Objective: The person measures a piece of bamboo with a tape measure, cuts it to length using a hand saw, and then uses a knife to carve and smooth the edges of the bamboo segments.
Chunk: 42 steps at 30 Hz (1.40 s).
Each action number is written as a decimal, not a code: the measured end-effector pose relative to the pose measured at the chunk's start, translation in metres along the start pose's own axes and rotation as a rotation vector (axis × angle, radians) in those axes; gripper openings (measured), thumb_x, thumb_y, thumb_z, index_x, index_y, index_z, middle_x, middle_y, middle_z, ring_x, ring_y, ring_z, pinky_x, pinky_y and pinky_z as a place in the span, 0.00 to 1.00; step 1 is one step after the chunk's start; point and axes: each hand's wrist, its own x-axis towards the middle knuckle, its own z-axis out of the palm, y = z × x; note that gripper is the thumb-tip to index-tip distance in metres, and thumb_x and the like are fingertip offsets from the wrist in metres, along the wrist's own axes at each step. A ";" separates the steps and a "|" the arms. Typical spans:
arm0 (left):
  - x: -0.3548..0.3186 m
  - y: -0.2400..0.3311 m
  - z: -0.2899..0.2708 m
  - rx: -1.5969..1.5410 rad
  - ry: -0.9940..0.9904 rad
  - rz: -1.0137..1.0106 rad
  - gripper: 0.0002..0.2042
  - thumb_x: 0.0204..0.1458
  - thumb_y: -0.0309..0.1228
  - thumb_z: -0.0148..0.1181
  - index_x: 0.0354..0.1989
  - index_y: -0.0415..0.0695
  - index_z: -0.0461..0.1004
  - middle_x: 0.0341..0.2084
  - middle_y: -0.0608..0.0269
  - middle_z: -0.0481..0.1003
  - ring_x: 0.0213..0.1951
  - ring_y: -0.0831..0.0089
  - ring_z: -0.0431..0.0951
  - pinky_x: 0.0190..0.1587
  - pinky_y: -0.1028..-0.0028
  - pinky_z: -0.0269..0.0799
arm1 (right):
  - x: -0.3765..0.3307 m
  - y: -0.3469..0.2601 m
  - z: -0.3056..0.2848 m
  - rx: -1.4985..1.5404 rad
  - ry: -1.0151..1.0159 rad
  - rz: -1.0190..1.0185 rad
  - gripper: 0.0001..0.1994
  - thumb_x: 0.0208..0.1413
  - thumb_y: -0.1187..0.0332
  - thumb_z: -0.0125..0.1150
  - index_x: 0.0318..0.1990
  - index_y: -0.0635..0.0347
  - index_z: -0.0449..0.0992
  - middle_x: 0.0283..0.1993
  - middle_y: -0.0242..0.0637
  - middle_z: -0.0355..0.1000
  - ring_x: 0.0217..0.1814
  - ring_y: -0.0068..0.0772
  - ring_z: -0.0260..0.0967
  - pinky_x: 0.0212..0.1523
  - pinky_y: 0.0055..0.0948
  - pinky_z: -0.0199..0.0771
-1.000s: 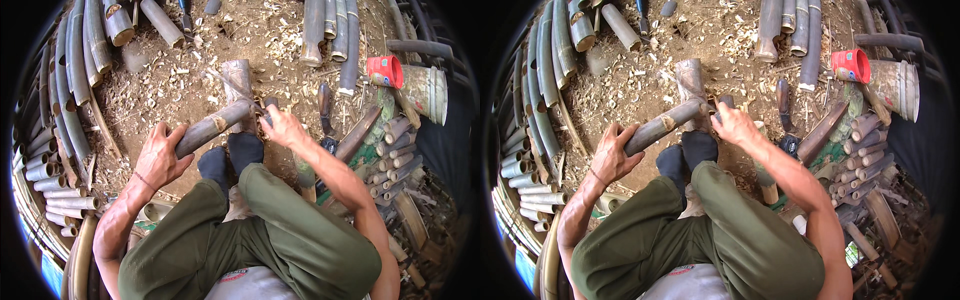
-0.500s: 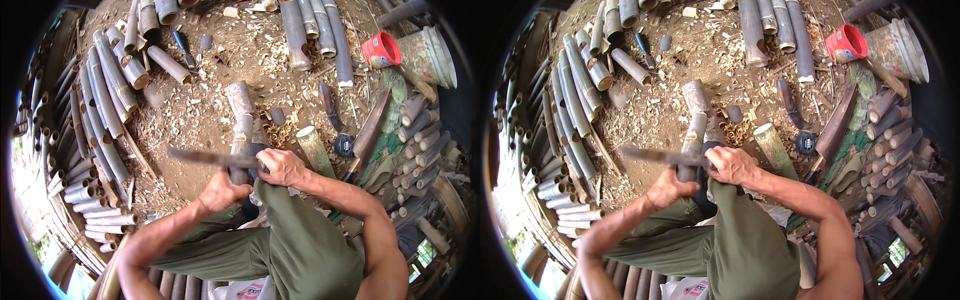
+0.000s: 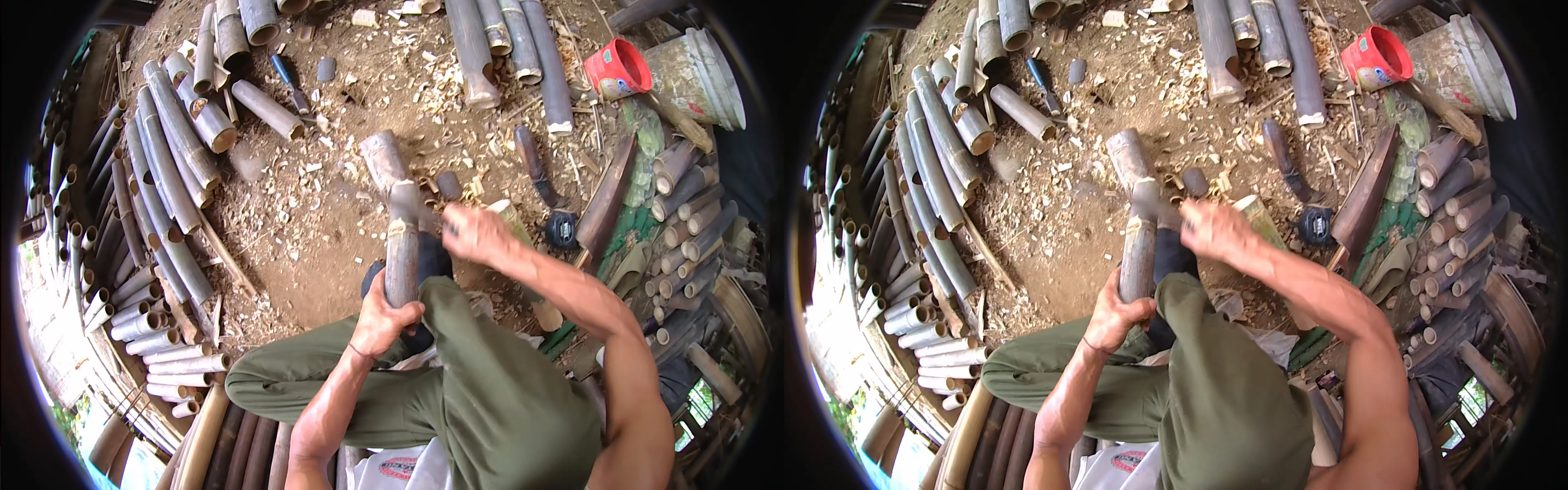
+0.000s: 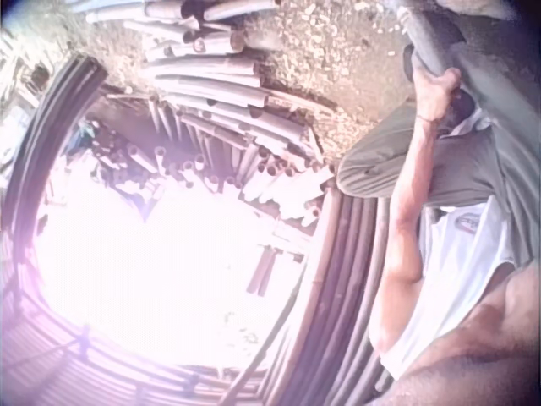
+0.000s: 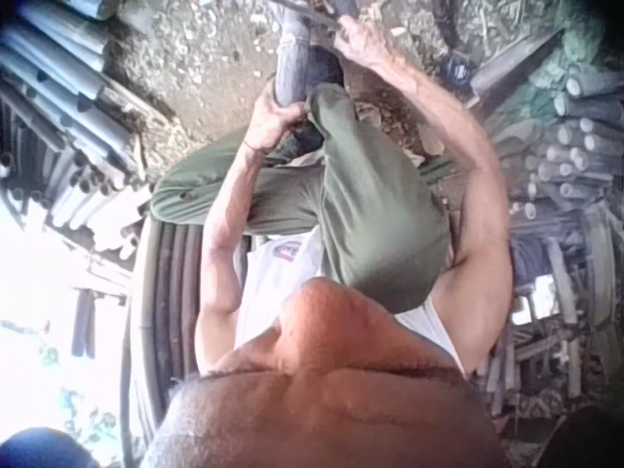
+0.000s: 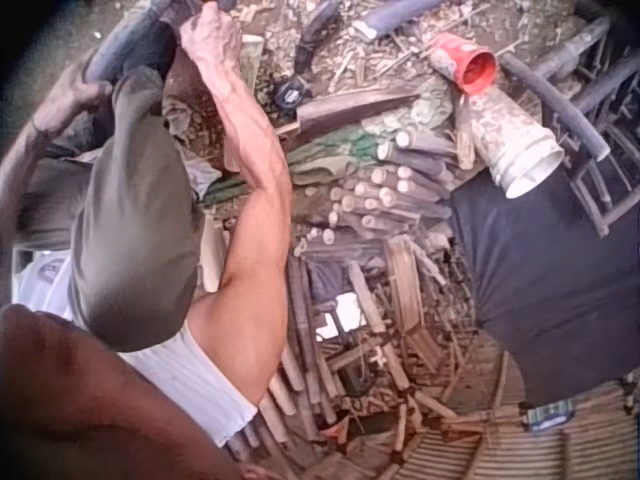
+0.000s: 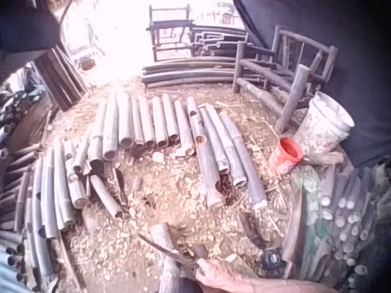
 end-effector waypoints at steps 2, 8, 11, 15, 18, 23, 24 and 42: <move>0.000 -0.001 0.003 0.047 0.022 0.001 0.40 0.44 0.25 0.67 0.65 0.31 0.51 0.35 0.54 0.74 0.25 0.73 0.75 0.24 0.74 0.73 | -0.022 -0.027 -0.006 0.005 -0.010 -0.258 0.12 0.53 0.61 0.61 0.33 0.58 0.66 0.28 0.42 0.72 0.28 0.42 0.76 0.24 0.37 0.77; -0.001 -0.006 0.004 0.087 0.027 0.027 0.43 0.44 0.26 0.68 0.67 0.32 0.48 0.39 0.53 0.72 0.29 0.71 0.76 0.26 0.72 0.76 | 0.000 0.000 0.003 -0.050 -0.003 -0.057 0.10 0.56 0.62 0.58 0.35 0.59 0.68 0.25 0.37 0.71 0.21 0.37 0.72 0.19 0.35 0.74; 0.000 -0.011 0.006 0.008 0.006 0.022 0.41 0.45 0.25 0.67 0.67 0.34 0.49 0.40 0.53 0.72 0.30 0.71 0.76 0.26 0.71 0.76 | -0.017 -0.026 -0.001 0.062 0.171 -0.472 0.11 0.53 0.63 0.62 0.34 0.57 0.67 0.24 0.37 0.70 0.21 0.37 0.72 0.18 0.35 0.74; -0.003 -0.015 -0.003 -0.460 -0.094 -0.024 0.34 0.48 0.21 0.64 0.63 0.39 0.54 0.42 0.54 0.72 0.30 0.70 0.77 0.26 0.70 0.75 | 0.007 0.002 0.006 0.104 0.004 0.104 0.10 0.52 0.65 0.62 0.35 0.57 0.68 0.22 0.38 0.71 0.21 0.40 0.72 0.20 0.37 0.75; -0.005 -0.021 -0.006 -0.604 -0.137 -0.047 0.30 0.49 0.20 0.62 0.60 0.41 0.57 0.41 0.54 0.72 0.30 0.67 0.78 0.27 0.68 0.75 | -0.017 -0.030 0.010 0.135 0.107 -0.300 0.10 0.51 0.64 0.64 0.34 0.55 0.70 0.25 0.39 0.71 0.22 0.43 0.72 0.21 0.37 0.76; -0.003 -0.028 -0.012 -0.694 -0.204 -0.037 0.28 0.49 0.24 0.61 0.59 0.39 0.59 0.42 0.52 0.73 0.31 0.66 0.77 0.28 0.67 0.76 | 0.003 -0.008 0.009 0.076 -0.066 0.098 0.12 0.53 0.64 0.62 0.34 0.59 0.66 0.25 0.39 0.70 0.20 0.36 0.70 0.17 0.36 0.72; -0.002 -0.027 -0.011 -0.716 -0.208 -0.050 0.28 0.49 0.24 0.61 0.59 0.39 0.59 0.42 0.52 0.73 0.31 0.66 0.77 0.28 0.68 0.76 | -0.006 -0.018 0.009 0.069 0.005 -0.077 0.12 0.51 0.63 0.64 0.34 0.59 0.68 0.26 0.38 0.71 0.23 0.37 0.73 0.19 0.36 0.73; 0.005 -0.039 -0.001 -1.177 -0.303 -0.197 0.32 0.62 0.56 0.40 0.60 0.38 0.64 0.40 0.54 0.74 0.38 0.62 0.76 0.39 0.60 0.78 | -0.019 -0.036 0.005 0.065 0.102 -0.346 0.12 0.46 0.64 0.65 0.32 0.56 0.68 0.28 0.36 0.70 0.29 0.40 0.74 0.28 0.37 0.78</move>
